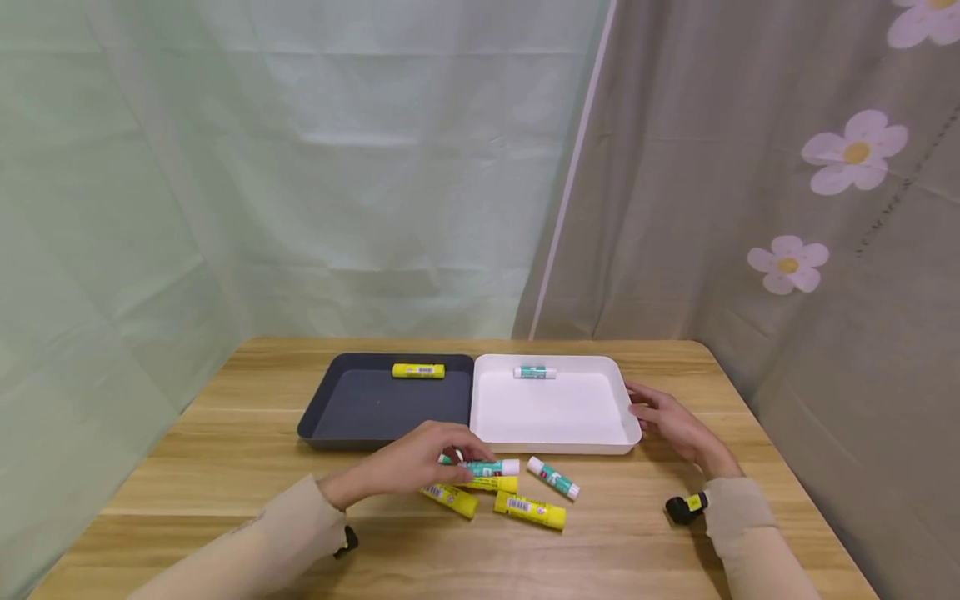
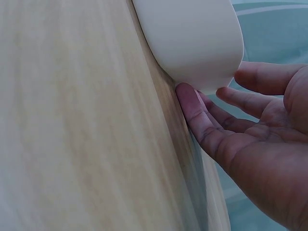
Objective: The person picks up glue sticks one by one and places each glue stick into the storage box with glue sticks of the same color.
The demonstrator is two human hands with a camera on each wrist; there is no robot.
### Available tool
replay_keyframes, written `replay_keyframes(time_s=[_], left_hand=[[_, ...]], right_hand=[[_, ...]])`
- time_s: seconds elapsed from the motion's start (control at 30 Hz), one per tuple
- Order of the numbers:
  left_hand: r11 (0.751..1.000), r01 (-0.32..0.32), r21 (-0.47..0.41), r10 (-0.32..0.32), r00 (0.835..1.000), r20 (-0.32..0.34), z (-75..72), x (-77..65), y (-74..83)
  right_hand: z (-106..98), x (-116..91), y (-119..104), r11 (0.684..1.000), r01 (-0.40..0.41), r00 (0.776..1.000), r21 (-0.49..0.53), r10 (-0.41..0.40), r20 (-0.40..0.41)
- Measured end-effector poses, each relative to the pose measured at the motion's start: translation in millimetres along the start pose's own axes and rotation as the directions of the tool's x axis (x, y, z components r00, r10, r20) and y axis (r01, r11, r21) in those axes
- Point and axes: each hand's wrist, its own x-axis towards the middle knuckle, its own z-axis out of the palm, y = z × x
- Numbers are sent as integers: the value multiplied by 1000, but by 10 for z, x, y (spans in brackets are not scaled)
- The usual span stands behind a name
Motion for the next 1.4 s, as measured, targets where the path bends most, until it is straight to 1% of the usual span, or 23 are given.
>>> replay_keyframes(time_s=[0.2, 0.3, 0.47, 0.73, 0.97, 1.2, 1.4], left_hand=[[998, -34, 56, 36, 999, -32, -99, 142, 51], [998, -23, 65, 26, 999, -37, -131, 195, 56], [999, -2, 45, 4, 999, -39, -161, 266, 54], [996, 8, 85, -3, 998, -64, -230, 391, 42], [997, 37, 72, -33, 998, -56, -273, 493, -11], [997, 30, 72, -25, 998, -65, -368, 637, -92], [996, 52, 75, -47, 996, -73, -435, 742, -146]], right_hand=[[5, 1, 12, 1000, 0, 1000, -3, 0, -4], [0, 1, 20, 1000, -7, 1000, -10, 7, -6], [-16, -4, 28, 1000, -3, 1000, -18, 3, -10], [-14, 2, 29, 1000, -7, 1000, -28, 7, -17], [-12, 7, 22, 999, -16, 1000, -36, 16, -18], [-15, 15, 40, 999, -18, 1000, -37, 17, -26], [-8, 8, 27, 999, -11, 1000, -41, 10, -27]])
